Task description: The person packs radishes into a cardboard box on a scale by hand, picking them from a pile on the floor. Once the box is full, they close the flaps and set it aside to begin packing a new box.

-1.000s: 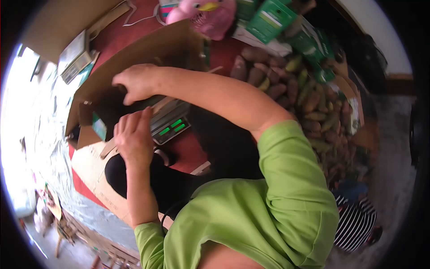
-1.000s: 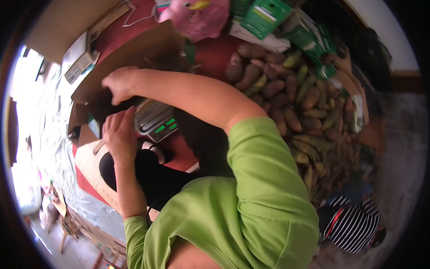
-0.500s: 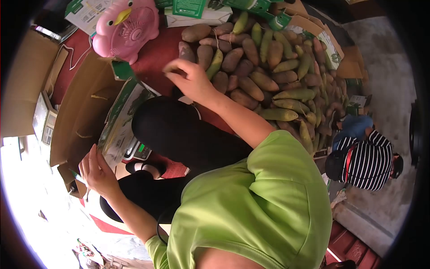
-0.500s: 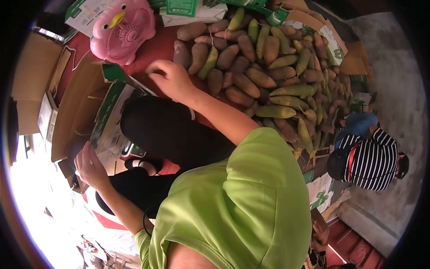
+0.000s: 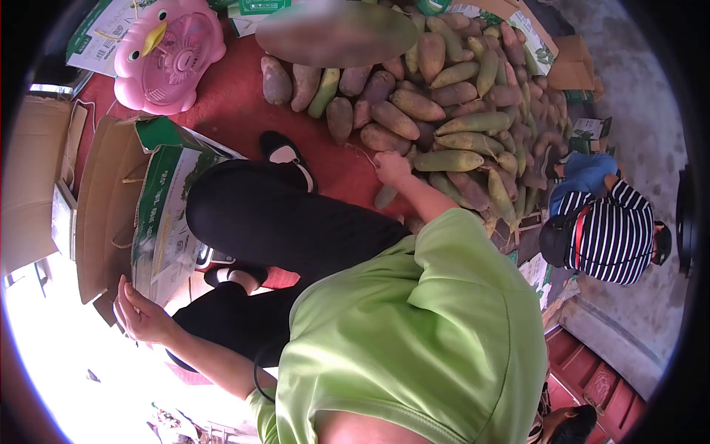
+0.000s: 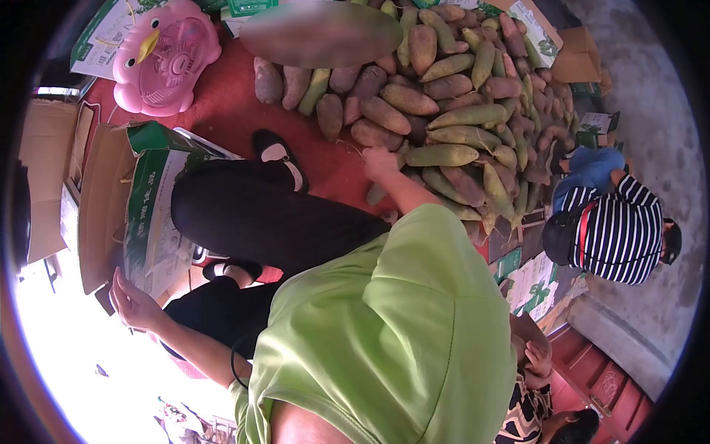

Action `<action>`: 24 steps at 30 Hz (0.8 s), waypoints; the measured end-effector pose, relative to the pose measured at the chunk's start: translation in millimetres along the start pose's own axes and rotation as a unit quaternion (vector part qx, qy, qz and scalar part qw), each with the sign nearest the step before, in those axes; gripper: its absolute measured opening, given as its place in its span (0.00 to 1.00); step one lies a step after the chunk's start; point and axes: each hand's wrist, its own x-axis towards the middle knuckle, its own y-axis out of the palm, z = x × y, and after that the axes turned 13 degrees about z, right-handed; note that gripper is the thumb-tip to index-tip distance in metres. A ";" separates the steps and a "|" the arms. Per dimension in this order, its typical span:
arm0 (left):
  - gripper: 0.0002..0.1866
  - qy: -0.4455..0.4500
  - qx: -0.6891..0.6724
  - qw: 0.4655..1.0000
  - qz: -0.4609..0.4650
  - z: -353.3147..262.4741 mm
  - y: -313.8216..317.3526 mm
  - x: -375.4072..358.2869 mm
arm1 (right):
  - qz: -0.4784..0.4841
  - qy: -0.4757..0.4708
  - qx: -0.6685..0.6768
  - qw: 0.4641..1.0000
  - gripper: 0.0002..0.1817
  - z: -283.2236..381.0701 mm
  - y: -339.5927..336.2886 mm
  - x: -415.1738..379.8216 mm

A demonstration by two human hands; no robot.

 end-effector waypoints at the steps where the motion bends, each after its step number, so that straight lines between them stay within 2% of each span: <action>1: 0.10 0.004 0.001 1.000 -0.007 0.1 -0.1 0.0 | -0.006 0.037 -0.094 0.995 0.13 -10.0 -3.4 -0.5; 2: 0.10 0.003 0.004 1.000 -0.008 -0.2 0.3 -0.7 | -0.013 0.071 -0.187 0.980 0.15 -19.8 -7.3 -0.8; 4: 0.09 -0.007 0.005 1.000 -0.014 0.8 2.5 -1.4 | -0.023 0.126 -0.238 0.963 0.16 -39.2 -16.5 -0.5; 10: 0.08 -0.033 0.020 0.999 -0.012 -6.2 1.8 -1.6 | 0.064 0.219 -0.338 0.913 0.15 -76.3 -44.0 -24.6; 12: 0.08 -0.026 0.019 0.999 -0.011 -11.2 1.1 -0.9 | 0.045 0.212 -0.352 0.911 0.15 -89.2 -42.7 -27.2; 14: 0.05 0.019 0.002 1.000 -0.014 -11.5 1.9 2.5 | 0.039 0.190 -0.366 0.910 0.14 -96.4 -41.6 -26.1; 16: 0.04 0.008 -0.013 1.000 -0.001 -19.2 0.2 2.9 | 0.031 0.175 -0.364 0.914 0.13 -101.6 -39.7 -23.2; 17: 0.04 -0.005 -0.022 1.000 0.012 -26.8 -2.9 4.1 | 0.043 0.165 -0.373 0.912 0.15 -90.7 -45.2 -28.3; 18: 0.04 0.021 -0.018 0.999 0.020 -25.2 -3.1 3.1 | 0.053 0.160 -0.381 0.909 0.17 -81.2 -52.2 -32.2; 20: 0.07 0.058 -0.015 0.998 0.014 -21.3 1.0 0.2 | 0.054 0.137 -0.393 0.908 0.28 -90.1 -47.4 -22.8; 21: 0.08 0.063 -0.007 0.998 0.015 -25.4 0.5 0.7 | 0.049 0.122 -0.400 0.907 0.28 -74.1 -51.5 -21.4; 23: 0.09 0.083 0.001 0.997 0.010 -28.9 1.0 -0.4 | 0.049 0.118 -0.323 0.938 0.30 -46.3 -65.6 -23.3; 24: 0.09 0.089 0.001 0.996 0.012 -30.8 -0.2 -0.2 | 0.026 0.078 -0.289 0.954 0.35 -40.3 -67.5 -19.5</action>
